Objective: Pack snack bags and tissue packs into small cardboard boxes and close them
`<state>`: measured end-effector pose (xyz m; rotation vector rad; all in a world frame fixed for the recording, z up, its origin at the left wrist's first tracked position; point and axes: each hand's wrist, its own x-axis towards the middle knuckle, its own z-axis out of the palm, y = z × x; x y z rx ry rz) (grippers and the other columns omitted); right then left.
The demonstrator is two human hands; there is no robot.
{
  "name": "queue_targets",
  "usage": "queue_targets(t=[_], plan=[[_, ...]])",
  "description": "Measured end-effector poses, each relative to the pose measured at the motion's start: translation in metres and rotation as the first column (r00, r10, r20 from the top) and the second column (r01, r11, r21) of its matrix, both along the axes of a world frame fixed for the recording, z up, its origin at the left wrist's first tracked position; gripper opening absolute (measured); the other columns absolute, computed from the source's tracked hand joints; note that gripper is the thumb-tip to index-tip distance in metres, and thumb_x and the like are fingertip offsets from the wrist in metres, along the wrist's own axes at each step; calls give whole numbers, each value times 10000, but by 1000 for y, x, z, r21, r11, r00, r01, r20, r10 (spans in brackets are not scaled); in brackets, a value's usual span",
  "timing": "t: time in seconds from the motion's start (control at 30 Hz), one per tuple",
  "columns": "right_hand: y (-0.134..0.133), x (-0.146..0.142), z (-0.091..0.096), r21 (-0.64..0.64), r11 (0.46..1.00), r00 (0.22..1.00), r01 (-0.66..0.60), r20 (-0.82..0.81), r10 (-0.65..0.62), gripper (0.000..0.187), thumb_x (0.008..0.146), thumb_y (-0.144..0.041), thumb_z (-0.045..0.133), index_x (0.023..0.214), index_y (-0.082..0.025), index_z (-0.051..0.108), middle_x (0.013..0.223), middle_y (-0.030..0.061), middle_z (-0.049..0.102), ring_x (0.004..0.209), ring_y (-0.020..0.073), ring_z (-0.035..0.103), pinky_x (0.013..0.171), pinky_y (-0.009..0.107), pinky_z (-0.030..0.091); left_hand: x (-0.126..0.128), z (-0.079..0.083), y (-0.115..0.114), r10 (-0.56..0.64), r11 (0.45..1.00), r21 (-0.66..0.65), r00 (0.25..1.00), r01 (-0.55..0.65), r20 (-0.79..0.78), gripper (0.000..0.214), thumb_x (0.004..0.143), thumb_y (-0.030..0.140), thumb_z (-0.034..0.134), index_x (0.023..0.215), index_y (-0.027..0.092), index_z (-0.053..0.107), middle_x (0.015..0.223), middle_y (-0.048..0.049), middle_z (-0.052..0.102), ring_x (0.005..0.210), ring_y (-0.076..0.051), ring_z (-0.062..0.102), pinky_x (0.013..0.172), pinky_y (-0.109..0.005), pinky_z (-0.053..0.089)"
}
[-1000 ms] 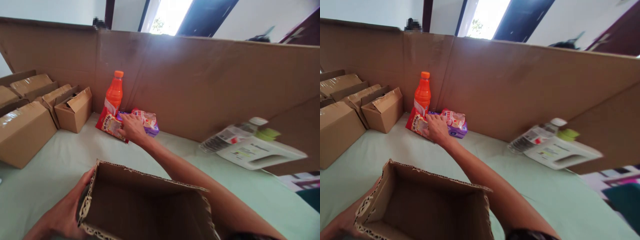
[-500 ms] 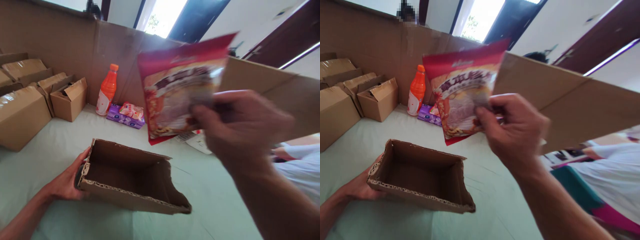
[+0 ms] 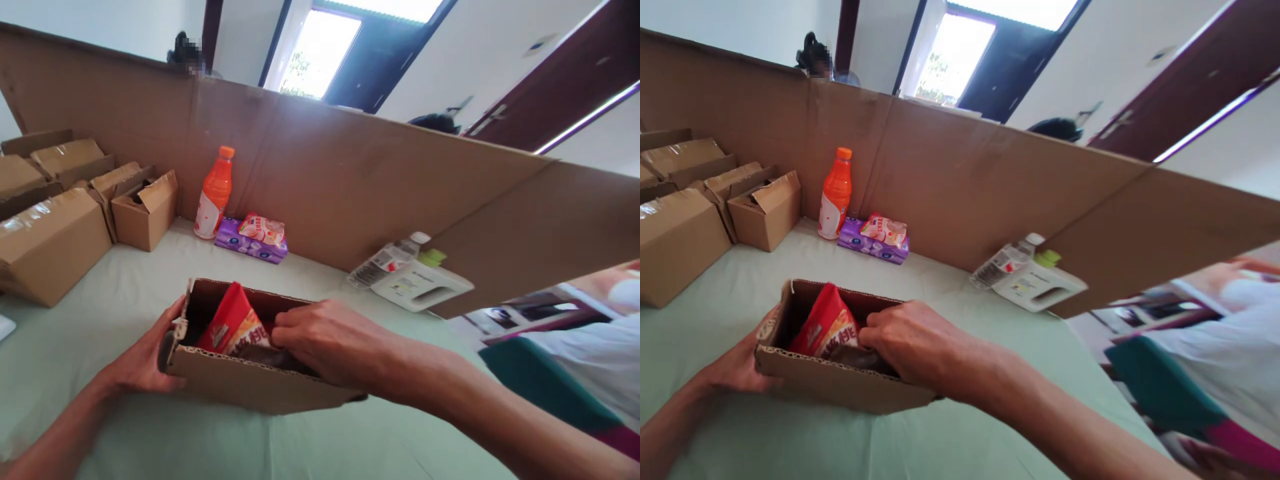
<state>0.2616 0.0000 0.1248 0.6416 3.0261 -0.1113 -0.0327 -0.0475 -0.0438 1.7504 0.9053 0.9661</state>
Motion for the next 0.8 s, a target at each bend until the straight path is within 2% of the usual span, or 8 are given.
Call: queue_targets(t=[0.17,0.3,0.4,0.53,0.6,0.67,0.7,0.8], plan=[[9,-18,-7,-59,997,991,41,132,-33,210,870,-39,553,789,-193,670,745,11,683,599,122,572,558,264,343,3,3,0,-61,997,-51,997,63,52,1188,735,359,791,1590,325,-35,1651,-144,224,1453,-378,358,1181,-562,325],[19,-50,-34,-143,990,935,15,353,37,211,919,-68,546,947,-159,734,877,70,755,695,166,657,574,273,367,2,4,0,-44,995,-88,999,46,29,1167,739,398,773,1582,355,-33,1627,-121,288,1429,-376,392,1136,-531,402],[22,-57,-36,-203,978,909,49,415,40,212,949,-112,540,960,-146,748,909,95,762,739,187,680,616,282,422,3,4,-1,-16,993,-119,1000,18,19,1116,748,428,763,1575,385,16,1618,-92,308,1426,-382,393,1117,-513,434],[27,-26,0,-323,943,996,86,35,-79,152,941,-203,596,1000,-179,734,955,57,749,821,160,685,719,252,491,5,4,-1,-3,995,-100,999,6,36,1035,786,411,733,1570,402,57,1620,-86,295,1419,-398,409,1106,-555,444],[47,-4,15,-296,926,937,234,-184,-296,179,953,-267,568,974,-192,729,874,30,742,754,131,673,703,228,497,6,4,-1,13,998,-59,1000,-11,20,1053,764,420,755,1569,416,78,1630,-77,272,1425,-412,396,1123,-586,422],[84,14,15,-188,833,784,520,-282,-553,222,947,-305,541,916,-188,726,774,18,723,687,129,655,662,228,490,7,7,-2,35,999,-18,999,-35,-7,1063,747,455,762,1571,424,91,1636,-67,260,1438,-433,368,1138,-619,394],[107,20,9,-119,739,688,663,-292,-664,217,929,-294,544,896,-181,726,754,20,718,689,138,654,660,235,487,7,8,-3,43,999,-8,999,-43,-15,1055,748,481,753,1574,422,99,1634,-65,266,1442,-445,357,1139,-633,387],[180,30,-26,-29,593,561,805,-288,-776,206,861,-187,548,911,-121,737,812,88,738,751,195,677,661,273,487,12,7,-7,130,991,12,991,-130,-18,1001,782,540,705,1580,402,117,1620,-70,298,1453,-463,330,1129,-658,394]])
